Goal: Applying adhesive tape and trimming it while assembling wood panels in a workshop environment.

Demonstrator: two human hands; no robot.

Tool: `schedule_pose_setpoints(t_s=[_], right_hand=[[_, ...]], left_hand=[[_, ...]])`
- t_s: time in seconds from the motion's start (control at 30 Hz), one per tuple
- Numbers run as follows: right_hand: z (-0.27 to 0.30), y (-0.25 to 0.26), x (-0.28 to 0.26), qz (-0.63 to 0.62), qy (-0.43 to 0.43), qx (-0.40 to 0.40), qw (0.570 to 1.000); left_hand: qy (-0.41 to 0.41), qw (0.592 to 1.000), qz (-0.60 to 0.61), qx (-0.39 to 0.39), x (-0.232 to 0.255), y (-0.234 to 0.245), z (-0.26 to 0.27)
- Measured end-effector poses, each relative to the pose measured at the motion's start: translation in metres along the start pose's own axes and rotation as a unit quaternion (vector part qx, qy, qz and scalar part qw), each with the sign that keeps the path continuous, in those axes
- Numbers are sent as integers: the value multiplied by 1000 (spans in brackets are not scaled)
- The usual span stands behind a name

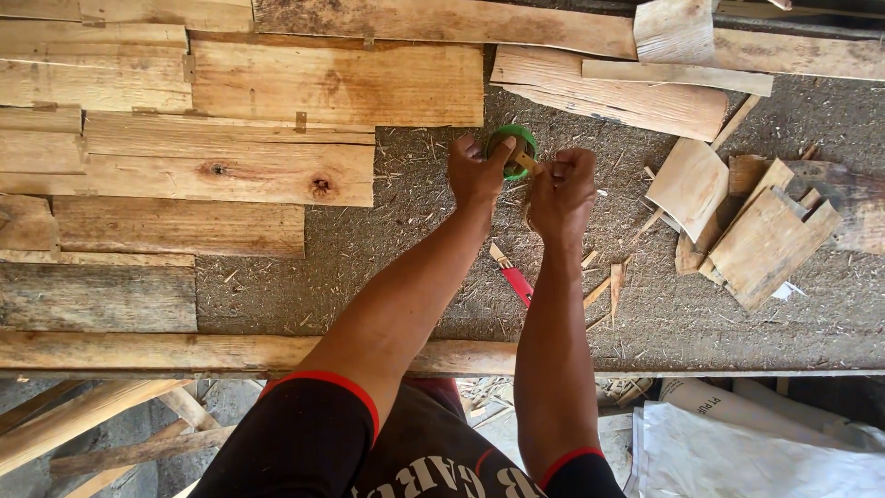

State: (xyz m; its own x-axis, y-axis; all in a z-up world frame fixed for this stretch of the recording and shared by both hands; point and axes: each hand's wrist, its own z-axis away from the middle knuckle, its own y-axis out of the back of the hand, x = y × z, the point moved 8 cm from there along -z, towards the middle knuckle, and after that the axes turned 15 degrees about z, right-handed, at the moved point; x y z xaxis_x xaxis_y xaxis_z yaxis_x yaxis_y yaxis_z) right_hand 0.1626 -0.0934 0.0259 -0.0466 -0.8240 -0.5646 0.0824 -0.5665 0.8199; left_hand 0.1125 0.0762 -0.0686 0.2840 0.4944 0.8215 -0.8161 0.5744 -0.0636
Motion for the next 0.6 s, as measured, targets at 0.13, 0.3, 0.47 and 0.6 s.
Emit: schedule_pose_setpoints(t_s=[0.13, 0.3, 0.47, 0.6], right_hand=[[-2, 4, -11, -129, 128, -3, 983], [-10, 1, -33, -138, 129, -53, 981], [-16, -8, -40, -109, 141, -61, 982], [-16, -11, -43, -41, 106, -39, 993]], left_hand=[[-274, 957, -93, -32, 48, 10, 21], [-324, 922, -90, -191, 58, -5, 19], [-221, 946, -39, -233, 55, -9, 8], [-233, 954, -105, -155, 63, -6, 11]])
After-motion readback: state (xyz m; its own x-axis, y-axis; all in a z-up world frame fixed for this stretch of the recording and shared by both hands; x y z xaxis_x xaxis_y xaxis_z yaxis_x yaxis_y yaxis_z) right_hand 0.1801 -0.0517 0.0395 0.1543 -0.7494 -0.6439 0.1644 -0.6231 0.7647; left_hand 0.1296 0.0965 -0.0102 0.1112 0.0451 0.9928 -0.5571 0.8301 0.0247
